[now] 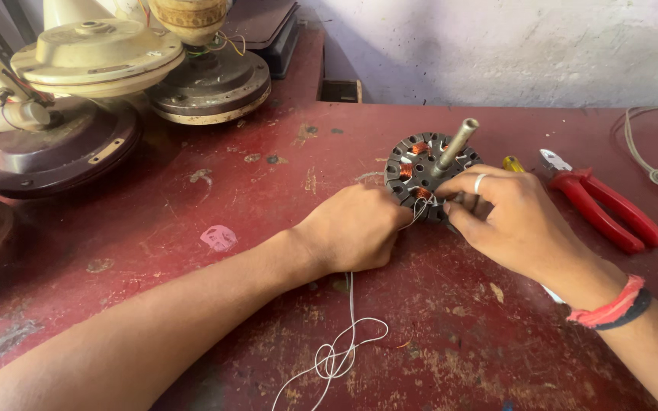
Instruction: The person is repairing an electrical motor by winding copper wire around the stator slots and securing it with white thread. They use a screwdriver to adjust the wire placement and pliers to cut the thread.
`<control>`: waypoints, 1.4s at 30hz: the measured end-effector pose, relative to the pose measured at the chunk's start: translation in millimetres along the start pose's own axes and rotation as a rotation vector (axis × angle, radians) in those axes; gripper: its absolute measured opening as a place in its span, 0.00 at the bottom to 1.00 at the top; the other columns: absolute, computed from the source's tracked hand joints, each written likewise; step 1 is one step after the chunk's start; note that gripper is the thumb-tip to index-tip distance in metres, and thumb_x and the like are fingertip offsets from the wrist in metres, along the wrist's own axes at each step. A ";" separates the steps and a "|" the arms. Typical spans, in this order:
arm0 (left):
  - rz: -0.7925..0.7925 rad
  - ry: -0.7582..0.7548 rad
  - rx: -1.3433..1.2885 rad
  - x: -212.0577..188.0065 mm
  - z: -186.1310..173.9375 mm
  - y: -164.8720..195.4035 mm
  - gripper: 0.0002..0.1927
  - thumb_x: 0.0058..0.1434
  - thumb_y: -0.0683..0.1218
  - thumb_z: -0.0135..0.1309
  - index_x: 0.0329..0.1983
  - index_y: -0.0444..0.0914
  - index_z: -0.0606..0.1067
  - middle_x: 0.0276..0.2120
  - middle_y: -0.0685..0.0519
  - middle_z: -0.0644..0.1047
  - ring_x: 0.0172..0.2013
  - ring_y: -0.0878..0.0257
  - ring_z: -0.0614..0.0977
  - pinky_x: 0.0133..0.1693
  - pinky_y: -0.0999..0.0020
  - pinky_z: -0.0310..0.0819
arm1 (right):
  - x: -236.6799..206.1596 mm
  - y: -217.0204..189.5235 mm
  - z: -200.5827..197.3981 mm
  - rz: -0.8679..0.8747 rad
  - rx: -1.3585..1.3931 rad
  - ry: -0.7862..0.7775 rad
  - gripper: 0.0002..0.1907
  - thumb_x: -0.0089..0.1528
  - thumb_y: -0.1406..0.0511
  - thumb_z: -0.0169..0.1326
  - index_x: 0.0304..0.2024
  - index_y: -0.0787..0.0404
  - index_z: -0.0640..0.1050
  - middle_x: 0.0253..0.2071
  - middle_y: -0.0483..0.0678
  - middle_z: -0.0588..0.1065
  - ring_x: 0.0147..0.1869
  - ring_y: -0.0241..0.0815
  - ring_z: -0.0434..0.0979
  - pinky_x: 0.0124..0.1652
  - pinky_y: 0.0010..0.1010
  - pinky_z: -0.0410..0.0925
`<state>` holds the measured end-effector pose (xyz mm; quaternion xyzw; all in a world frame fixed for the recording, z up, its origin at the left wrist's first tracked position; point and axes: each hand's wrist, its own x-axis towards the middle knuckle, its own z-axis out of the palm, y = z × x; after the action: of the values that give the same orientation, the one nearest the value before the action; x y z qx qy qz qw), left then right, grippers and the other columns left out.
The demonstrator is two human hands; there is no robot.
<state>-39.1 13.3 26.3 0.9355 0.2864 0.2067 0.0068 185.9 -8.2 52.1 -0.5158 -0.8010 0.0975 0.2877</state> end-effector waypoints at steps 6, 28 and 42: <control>0.034 -0.044 0.014 -0.4 1.7 7.1 0.08 0.53 0.42 0.55 0.36 0.34 0.76 0.28 0.40 0.79 0.32 0.43 0.83 0.38 0.49 0.77 | -0.8 -1.6 4.3 -0.175 -0.176 -0.026 0.21 0.54 0.67 0.64 0.51 0.57 0.84 0.43 0.46 0.79 0.31 0.41 0.77 0.30 0.32 0.70; -0.016 0.152 -0.097 -3.6 7.8 3.7 0.06 0.55 0.45 0.55 0.32 0.40 0.81 0.30 0.47 0.81 0.40 0.49 0.81 0.42 0.52 0.76 | -1.6 0.1 -8.5 -0.381 -0.089 0.098 0.10 0.56 0.75 0.55 0.39 0.64 0.84 0.42 0.52 0.82 0.45 0.44 0.82 0.45 0.32 0.74; 0.074 0.125 -0.484 -4.2 9.9 9.2 0.01 0.45 0.36 0.47 0.20 0.32 0.68 0.20 0.41 0.71 0.24 0.44 0.76 0.29 0.52 0.69 | 4.2 -2.1 3.5 -0.319 -0.151 0.139 0.10 0.55 0.71 0.63 0.40 0.65 0.84 0.40 0.54 0.81 0.43 0.50 0.81 0.43 0.37 0.73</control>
<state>-33.6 4.4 16.8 0.9020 0.1938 0.3269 0.2051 181.1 -4.9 51.7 -0.4081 -0.8558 -0.0456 0.3147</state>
